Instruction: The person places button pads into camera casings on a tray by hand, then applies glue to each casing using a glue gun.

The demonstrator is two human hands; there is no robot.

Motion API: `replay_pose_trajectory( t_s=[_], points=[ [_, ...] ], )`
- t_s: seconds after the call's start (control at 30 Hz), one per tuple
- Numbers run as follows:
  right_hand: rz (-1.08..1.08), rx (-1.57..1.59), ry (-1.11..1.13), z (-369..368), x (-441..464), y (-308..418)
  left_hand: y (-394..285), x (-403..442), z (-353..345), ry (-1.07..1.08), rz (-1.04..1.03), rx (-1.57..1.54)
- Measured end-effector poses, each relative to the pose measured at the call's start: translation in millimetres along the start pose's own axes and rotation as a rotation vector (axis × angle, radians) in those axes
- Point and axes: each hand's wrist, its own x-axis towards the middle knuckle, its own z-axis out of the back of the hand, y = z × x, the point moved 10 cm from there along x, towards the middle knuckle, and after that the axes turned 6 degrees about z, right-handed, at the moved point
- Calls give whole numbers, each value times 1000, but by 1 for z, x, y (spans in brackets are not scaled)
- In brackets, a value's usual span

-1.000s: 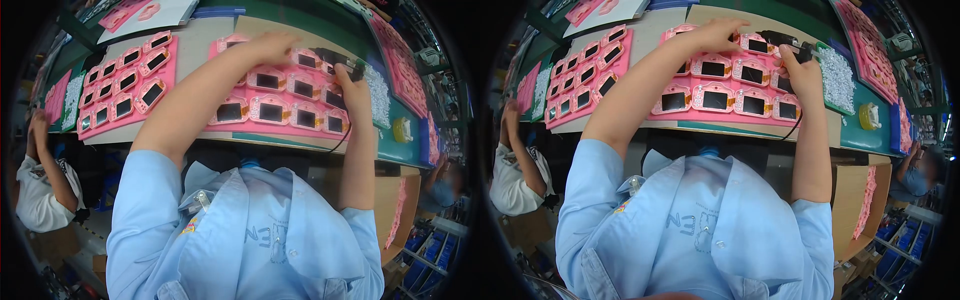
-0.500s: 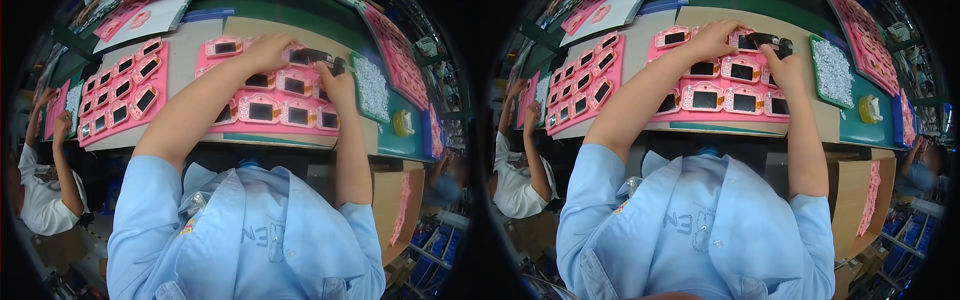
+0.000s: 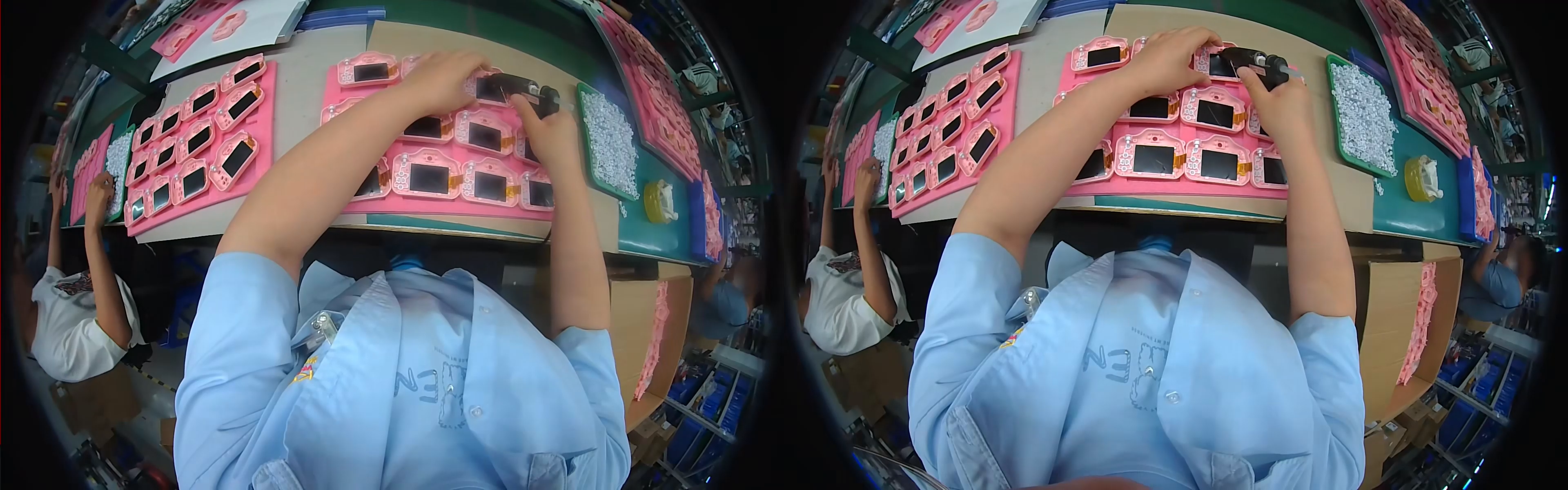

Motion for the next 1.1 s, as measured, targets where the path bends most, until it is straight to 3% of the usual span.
replay_pose_trajectory(
  t_s=[0.3,0.4,0.7,0.9,1.1],
  points=[
    [67,82,-27,10,-13,7,5,0,-1,-11,22,10],
    [-85,154,82,12,-26,1,5,-1,-1,-6,26,12],
    [-51,63,117,14,-23,-5,4,0,-3,-7,14,43],
    [7,-205,150,9,-15,-12,3,0,-3,17,21,42],
    [14,-91,151,13,-16,1,3,-1,-3,24,20,38]
  ],
)
